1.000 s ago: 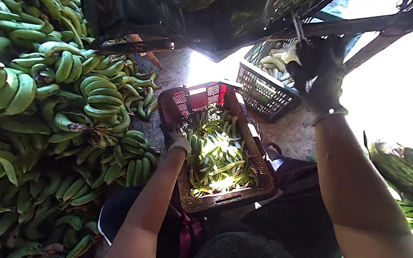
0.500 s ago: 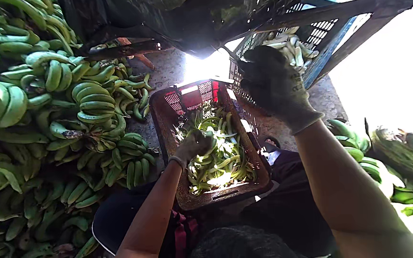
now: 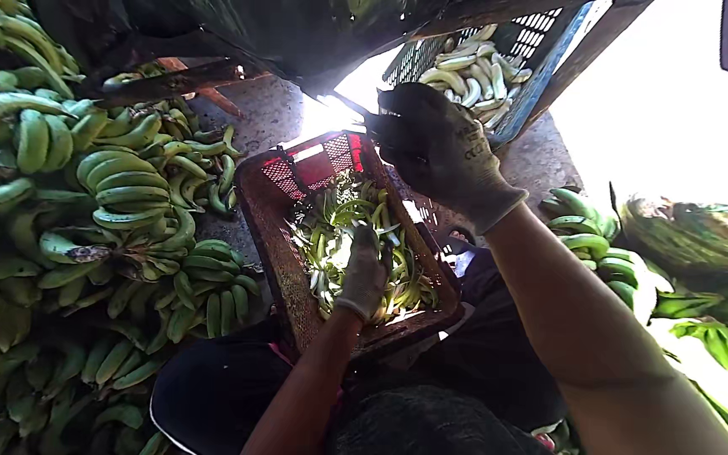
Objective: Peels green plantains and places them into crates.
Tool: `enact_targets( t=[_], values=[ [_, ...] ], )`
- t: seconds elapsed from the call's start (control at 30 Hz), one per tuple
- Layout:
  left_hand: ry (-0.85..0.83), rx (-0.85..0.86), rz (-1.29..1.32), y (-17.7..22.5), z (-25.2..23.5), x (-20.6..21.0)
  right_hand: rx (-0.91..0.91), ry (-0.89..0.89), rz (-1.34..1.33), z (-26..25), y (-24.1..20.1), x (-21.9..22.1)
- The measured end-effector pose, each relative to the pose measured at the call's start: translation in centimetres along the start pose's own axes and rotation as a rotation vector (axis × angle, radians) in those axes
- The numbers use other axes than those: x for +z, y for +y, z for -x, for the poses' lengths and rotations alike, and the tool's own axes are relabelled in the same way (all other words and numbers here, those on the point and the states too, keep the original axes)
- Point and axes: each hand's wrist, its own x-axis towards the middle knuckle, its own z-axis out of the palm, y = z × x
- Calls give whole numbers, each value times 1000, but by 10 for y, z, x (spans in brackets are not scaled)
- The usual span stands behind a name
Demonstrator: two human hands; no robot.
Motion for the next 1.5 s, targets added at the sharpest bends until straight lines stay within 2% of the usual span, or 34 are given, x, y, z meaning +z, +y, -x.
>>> enact_targets(
  t=[0.07, 0.17, 0.27, 0.33, 0.43, 0.53, 0.6, 0.7, 0.77, 0.83, 0.9, 0.93, 1.0, 1.03, 1.07, 1.13, 1.17, 1.2, 1.23, 1.3, 1.33, 1.43, 1.5],
  values=[
    [-145, -100, -240, 6, 2, 21, 5, -23, 6, -1, -2, 1],
    [-295, -346, -460, -21, -8, 25, 23, -32, 46, 1, -2, 7],
    [-305, -490, -345, -67, -23, 12, 26, -87, 1, 8, -5, 16],
    [-191, -478, -181, -87, -25, 8, 22, -114, -100, 16, -11, 29],
    [28, -313, 24, -86, -19, 2, 125, -305, -385, 32, -22, 56],
    [258, -78, 118, -69, -6, -19, 307, -414, -658, 45, -43, 78],
    [405, -27, 460, -55, 3, -40, 421, -423, -746, 49, -58, 82],
    [601, -47, 1023, -21, 14, -87, 504, -375, -759, 51, -71, 80],
    [595, 63, 1318, -15, 16, -111, 495, -355, -715, 52, -72, 77],
    [537, 370, 1500, -23, 15, -118, 496, -365, -679, 50, -67, 80],
    [549, 715, 1615, -26, 13, -128, 553, -413, -674, 46, -60, 83],
    [552, 804, 1730, -24, 12, -137, 609, -450, -691, 45, -53, 86],
    [347, 831, 1983, -21, 18, -155, 737, -421, -909, 54, -40, 103],
    [242, 843, 1981, -21, 18, -161, 748, -387, -1077, 55, -42, 104],
    [230, 818, 1841, -18, 18, -165, 700, -385, -1288, 51, -46, 101],
    [307, 629, 1290, -15, 25, -166, 494, -462, -1715, 41, -55, 93],
    [346, 503, 1081, -13, 30, -166, 430, -437, -1807, 35, -61, 88],
    [371, 428, 968, -11, 33, -168, 375, -380, -1823, 27, -65, 82],
    [393, 418, 969, -12, 35, -170, 323, -313, -1806, 20, -67, 76],
    [422, 461, 1071, -21, 39, -174, 275, -241, -1671, 8, -72, 61],
    [435, 471, 1122, -25, 40, -176, 308, -243, -1573, 3, -78, 52],
    [509, 489, 1208, -37, 39, -179, 377, -308, -981, -2, -96, 35],
    [567, 493, 1208, -46, 38, -180, 313, -249, -771, -1, -96, 46]
  ],
)
